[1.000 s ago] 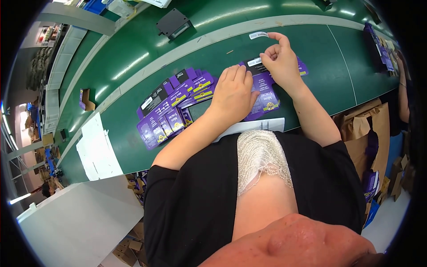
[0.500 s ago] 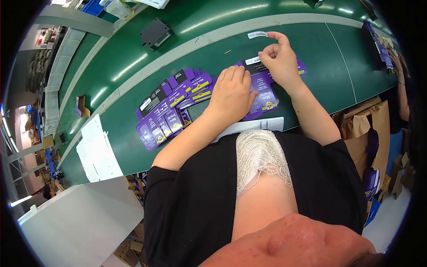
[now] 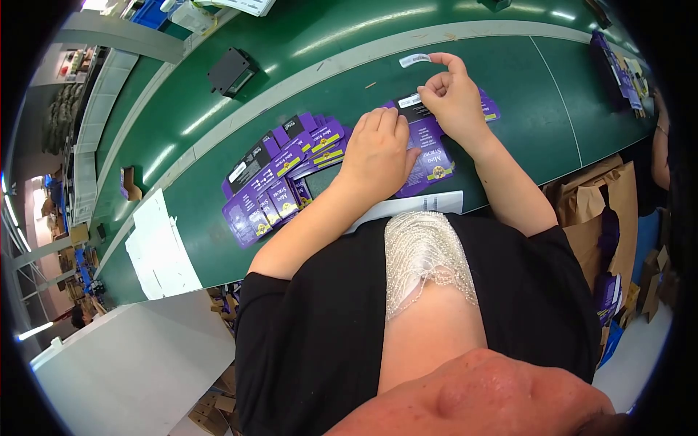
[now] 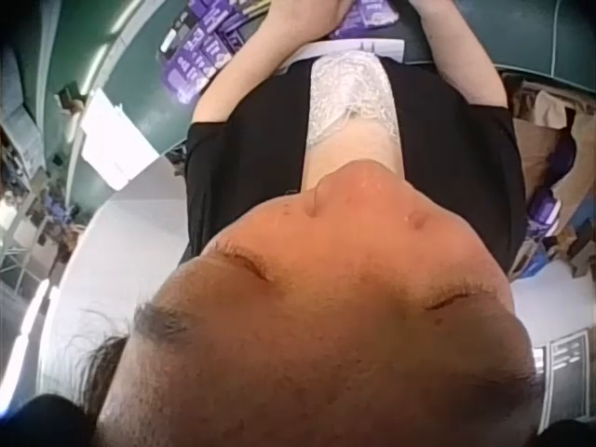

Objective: Applying labels and stickers to purple packaging boxes at an assembly line.

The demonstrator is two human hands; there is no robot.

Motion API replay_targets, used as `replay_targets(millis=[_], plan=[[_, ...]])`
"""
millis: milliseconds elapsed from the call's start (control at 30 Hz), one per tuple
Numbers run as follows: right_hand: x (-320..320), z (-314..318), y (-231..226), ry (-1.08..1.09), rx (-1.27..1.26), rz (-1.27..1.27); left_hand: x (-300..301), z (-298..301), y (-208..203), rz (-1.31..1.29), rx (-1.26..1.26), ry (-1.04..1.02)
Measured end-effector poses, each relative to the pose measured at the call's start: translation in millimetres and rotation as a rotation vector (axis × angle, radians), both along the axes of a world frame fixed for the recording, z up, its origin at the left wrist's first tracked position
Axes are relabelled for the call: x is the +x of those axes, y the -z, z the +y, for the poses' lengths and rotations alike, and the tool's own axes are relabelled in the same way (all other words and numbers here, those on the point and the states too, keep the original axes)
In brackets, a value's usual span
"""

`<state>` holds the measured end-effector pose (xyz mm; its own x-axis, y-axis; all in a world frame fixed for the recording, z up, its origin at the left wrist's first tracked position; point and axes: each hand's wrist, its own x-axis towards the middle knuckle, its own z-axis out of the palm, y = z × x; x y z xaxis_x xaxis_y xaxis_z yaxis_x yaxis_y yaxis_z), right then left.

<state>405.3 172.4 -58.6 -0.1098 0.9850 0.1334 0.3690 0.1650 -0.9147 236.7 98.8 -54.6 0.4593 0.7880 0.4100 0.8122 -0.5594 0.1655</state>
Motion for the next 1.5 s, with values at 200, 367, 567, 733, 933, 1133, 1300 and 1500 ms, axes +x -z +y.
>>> replay_targets(millis=[200, 367, 567, 733, 933, 1133, 1300, 1500], plan=[[1, 1, 1, -0.017, -0.002, -0.041, 0, 2, 0, -0.007, -0.018, 0.013], [5, 3, 2, -0.036, 0.008, -0.046, 1, 4, -3, 0.008, -0.009, 0.036], [17, 6, -1, -0.085, 0.044, -0.140, 2, 6, -7, 0.026, -0.017, 0.030], [20, 7, -5, -0.119, 0.075, -0.218, 7, 9, -15, 0.086, -0.089, -0.009], [29, 9, -1, -0.117, 0.068, -0.221, 17, 17, -13, 0.169, -0.119, -0.058], [40, 17, 5, -0.046, 0.006, 0.005, 30, 26, -10, 0.166, -0.015, -0.081], [62, 16, -12, -0.302, -0.026, -0.033, 31, 26, -10, 0.123, 0.067, -0.056], [91, 10, -29, -0.509, 0.366, -0.587, 15, 3, -22, 0.104, -0.095, -0.085]])
